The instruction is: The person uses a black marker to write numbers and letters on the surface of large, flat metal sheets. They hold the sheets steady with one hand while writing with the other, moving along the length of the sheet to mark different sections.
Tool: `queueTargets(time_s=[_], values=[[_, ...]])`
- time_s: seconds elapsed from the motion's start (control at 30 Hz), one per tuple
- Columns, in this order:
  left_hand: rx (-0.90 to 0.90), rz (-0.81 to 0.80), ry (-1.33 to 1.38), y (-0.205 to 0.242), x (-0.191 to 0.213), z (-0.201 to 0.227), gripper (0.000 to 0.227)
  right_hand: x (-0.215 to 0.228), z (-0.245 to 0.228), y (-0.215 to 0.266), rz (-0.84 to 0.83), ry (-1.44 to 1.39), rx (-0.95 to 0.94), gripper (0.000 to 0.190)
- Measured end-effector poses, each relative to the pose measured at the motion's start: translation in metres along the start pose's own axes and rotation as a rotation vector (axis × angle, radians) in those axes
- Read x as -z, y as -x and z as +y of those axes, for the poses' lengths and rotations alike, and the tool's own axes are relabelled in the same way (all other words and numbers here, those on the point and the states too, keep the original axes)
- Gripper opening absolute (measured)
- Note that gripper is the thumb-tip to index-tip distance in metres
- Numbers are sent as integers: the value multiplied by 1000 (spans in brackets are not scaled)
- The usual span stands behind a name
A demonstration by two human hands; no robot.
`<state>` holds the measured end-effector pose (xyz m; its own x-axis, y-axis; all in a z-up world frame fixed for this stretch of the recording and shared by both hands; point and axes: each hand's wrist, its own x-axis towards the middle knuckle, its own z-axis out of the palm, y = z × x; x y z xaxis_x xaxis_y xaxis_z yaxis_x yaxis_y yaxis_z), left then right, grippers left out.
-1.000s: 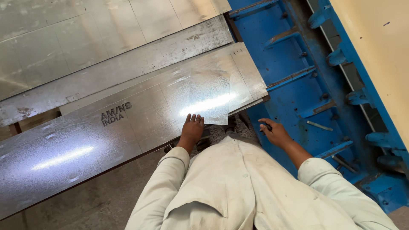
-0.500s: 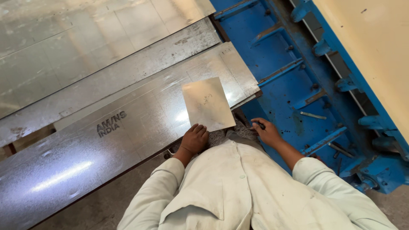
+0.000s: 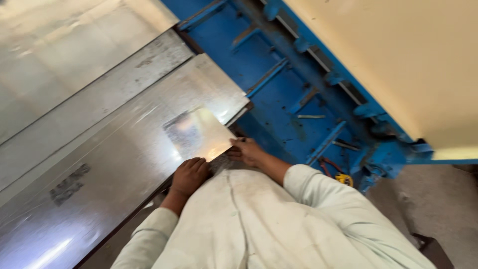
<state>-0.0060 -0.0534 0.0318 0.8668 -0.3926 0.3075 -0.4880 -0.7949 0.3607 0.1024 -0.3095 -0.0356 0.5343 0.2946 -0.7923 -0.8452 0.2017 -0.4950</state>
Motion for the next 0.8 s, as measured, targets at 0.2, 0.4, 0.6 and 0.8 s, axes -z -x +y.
queueTargets(time_s=[0.2,0.4,0.6,0.8], values=[[38,-13,-24,-11,27,13,25,0,-8,2,-77,-83,116,13],[249,44,-46,1,37,13,22,65,-26,10,93,-146,235,29],[482,-107,-63,51,29,-5,24,163,-33,15,429,-281,366,53],[600,-341,-78,93,14,-31,31,216,-35,8,424,-414,526,40]])
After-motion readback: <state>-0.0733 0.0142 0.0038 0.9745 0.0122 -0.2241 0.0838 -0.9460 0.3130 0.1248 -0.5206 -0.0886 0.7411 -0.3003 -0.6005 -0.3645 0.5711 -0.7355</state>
